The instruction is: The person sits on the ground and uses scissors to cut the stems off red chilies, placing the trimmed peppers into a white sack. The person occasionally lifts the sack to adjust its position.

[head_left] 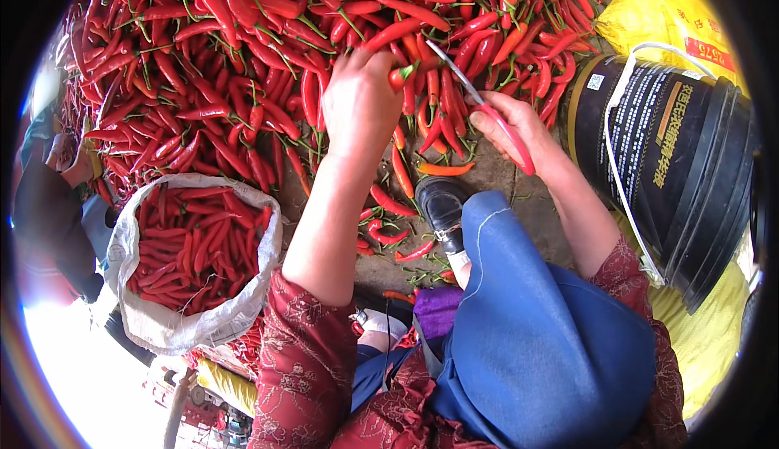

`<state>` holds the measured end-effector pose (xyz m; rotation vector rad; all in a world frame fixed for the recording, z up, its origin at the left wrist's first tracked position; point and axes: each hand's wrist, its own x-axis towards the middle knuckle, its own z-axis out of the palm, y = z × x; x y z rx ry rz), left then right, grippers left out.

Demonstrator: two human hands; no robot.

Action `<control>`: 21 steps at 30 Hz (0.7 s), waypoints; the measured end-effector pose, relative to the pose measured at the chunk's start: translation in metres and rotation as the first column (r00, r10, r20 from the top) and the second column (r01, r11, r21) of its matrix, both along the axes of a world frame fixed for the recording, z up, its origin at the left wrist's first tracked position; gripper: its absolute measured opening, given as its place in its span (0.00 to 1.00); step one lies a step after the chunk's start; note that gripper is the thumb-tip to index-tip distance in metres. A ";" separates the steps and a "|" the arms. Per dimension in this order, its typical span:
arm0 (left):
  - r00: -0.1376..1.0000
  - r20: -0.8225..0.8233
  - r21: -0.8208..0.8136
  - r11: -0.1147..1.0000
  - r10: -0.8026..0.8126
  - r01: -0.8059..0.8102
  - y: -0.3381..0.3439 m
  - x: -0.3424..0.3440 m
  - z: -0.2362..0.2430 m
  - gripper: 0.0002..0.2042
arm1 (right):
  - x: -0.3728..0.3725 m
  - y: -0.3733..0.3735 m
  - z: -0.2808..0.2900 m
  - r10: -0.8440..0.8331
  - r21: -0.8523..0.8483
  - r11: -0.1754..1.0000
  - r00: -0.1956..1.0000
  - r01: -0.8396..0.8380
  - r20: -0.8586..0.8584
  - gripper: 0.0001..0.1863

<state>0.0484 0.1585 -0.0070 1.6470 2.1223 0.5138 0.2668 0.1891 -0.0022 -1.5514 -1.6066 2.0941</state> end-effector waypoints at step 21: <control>0.740 0.598 -0.397 0.916 0.308 -0.060 -0.120 0.017 0.013 0.13 | 0.009 -0.053 -0.003 0.217 -0.154 0.962 0.973 -0.226 -0.073 0.30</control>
